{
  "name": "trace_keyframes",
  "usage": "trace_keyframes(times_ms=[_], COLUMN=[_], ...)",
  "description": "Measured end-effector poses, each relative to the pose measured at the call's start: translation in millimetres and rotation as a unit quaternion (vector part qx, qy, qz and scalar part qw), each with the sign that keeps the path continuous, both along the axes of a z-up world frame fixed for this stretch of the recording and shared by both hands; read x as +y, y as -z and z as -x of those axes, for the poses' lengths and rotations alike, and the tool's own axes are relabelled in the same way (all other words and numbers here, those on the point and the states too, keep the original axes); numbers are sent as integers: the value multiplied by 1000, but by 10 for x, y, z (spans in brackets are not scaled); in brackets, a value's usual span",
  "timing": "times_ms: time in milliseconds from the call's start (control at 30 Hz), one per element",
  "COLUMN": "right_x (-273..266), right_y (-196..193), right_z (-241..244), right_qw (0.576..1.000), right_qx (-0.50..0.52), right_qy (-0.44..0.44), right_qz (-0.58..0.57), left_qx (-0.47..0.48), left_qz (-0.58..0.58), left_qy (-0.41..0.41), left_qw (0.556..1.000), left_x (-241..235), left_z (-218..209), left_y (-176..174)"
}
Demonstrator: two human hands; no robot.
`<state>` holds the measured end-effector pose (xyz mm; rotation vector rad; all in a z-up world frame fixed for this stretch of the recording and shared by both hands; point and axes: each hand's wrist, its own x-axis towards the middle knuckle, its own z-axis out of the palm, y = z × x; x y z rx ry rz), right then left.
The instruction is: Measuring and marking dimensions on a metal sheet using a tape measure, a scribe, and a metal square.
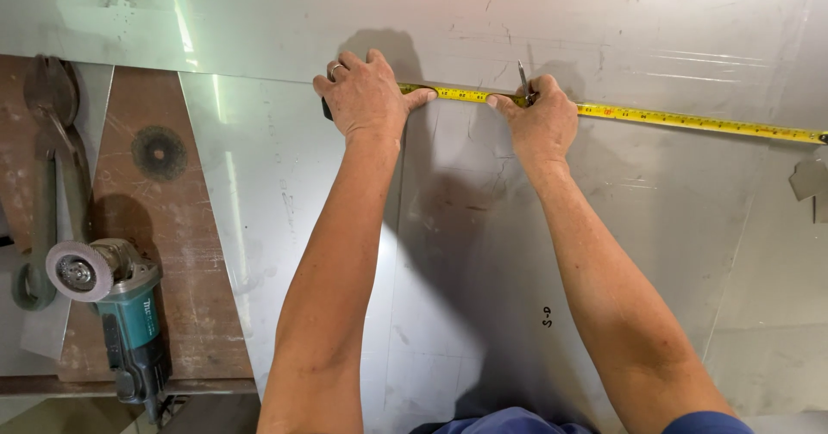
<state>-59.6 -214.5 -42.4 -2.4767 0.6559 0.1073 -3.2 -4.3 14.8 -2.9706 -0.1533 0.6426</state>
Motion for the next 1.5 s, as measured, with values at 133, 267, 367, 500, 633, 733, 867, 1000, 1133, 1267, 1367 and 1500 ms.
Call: trace_keyframes(times_ms=[133, 267, 367, 500, 633, 733, 867, 1000, 1133, 1267, 1367, 1500], right_x=[-24, -23, -28, -44, -40, -31, -40, -32, -5, 34, 172, 378], right_y=[53, 63, 51, 82, 76, 76, 103, 48, -43, -85, -66, -124], right_z=[15, 18, 31, 38, 23, 19, 50, 36, 86, 230, 376, 389], right_qw=[1000, 999, 999, 999, 1000, 1000, 1000, 1000, 999, 983, 963, 965], right_qx=[1, -20, -20, -30, -25, -19, -23, -20, -18, -110, -150, -114], right_qy=[15, 14, 20, 9, 4, 3, -7, -12, -30, -137, -214, -225], right_qz=[-25, -21, -28, -20, -7, -2, 6, 9, -13, -55, -65, -68], left_qx=[-8, -22, -28, -4, -4, -12, -2, -2, 11, 14, 5, 6], left_qz=[-5, -6, -7, 2, 1, -10, -7, -11, -10, -20, -11, -18], left_qy=[-1, 3, 3, -5, -7, 3, 1, 5, 1, 11, 11, 11], left_qw=[1000, 1000, 1000, 1000, 1000, 1000, 1000, 1000, 1000, 1000, 1000, 1000], left_x=[-6, -2, -1, -14, -12, -1, -9, -12, -18, -21, -3, -9], left_z=[8, 11, 16, 9, -9, -4, -16, -31, -37, -48, -47, -44], left_y=[5, 66, 77, -9, 10, 31, 0, -21, -34, -22, 14, 52])
